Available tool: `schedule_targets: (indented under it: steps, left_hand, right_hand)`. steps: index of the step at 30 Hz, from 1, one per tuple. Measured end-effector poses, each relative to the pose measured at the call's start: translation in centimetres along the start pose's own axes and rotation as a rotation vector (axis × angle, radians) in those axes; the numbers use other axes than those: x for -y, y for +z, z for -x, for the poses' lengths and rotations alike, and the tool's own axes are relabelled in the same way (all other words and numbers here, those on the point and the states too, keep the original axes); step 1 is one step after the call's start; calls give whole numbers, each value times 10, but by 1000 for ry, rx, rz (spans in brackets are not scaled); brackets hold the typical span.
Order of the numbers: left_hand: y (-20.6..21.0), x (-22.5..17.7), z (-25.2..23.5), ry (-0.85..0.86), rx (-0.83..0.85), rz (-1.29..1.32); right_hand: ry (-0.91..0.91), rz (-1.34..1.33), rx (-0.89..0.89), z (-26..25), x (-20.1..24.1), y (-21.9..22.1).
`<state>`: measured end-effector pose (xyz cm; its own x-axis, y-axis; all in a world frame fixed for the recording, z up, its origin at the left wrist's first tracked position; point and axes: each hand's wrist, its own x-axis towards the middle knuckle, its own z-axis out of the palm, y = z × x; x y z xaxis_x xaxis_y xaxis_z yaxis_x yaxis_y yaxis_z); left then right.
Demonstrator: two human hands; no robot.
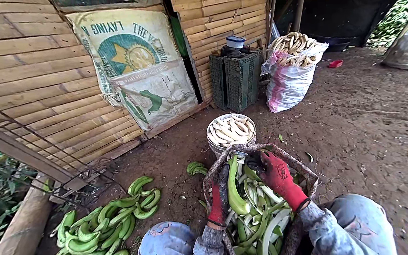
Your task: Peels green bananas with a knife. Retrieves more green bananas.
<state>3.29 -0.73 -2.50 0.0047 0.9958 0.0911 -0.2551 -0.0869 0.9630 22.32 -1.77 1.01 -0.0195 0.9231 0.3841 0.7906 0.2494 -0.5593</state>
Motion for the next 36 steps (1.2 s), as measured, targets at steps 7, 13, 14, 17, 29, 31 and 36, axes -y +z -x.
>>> schedule_targets:
  steps: [7,13,14,17,29,31,36]
  left_hand:
    - [-7,-12,12,105,14,-155]
    - [-27,-11,-22,52,-74,46]
    - [-27,-11,-20,30,-25,94]
    - [-23,-8,-2,-120,139,36]
    - [-22,3,-36,244,-159,301]
    - [-19,-2,-31,251,-84,413]
    - [-24,11,-21,123,137,447]
  right_hand:
    - [220,-1,-11,-14,-38,-12]
    - [-243,-420,477,25,5,13]
    - [-256,-391,491,27,9,17]
    - [-198,-51,232,8,6,8]
    - [-168,-142,309,59,35,19]
    - [-239,-34,252,55,33,25]
    - [-307,132,114,36,20,32]
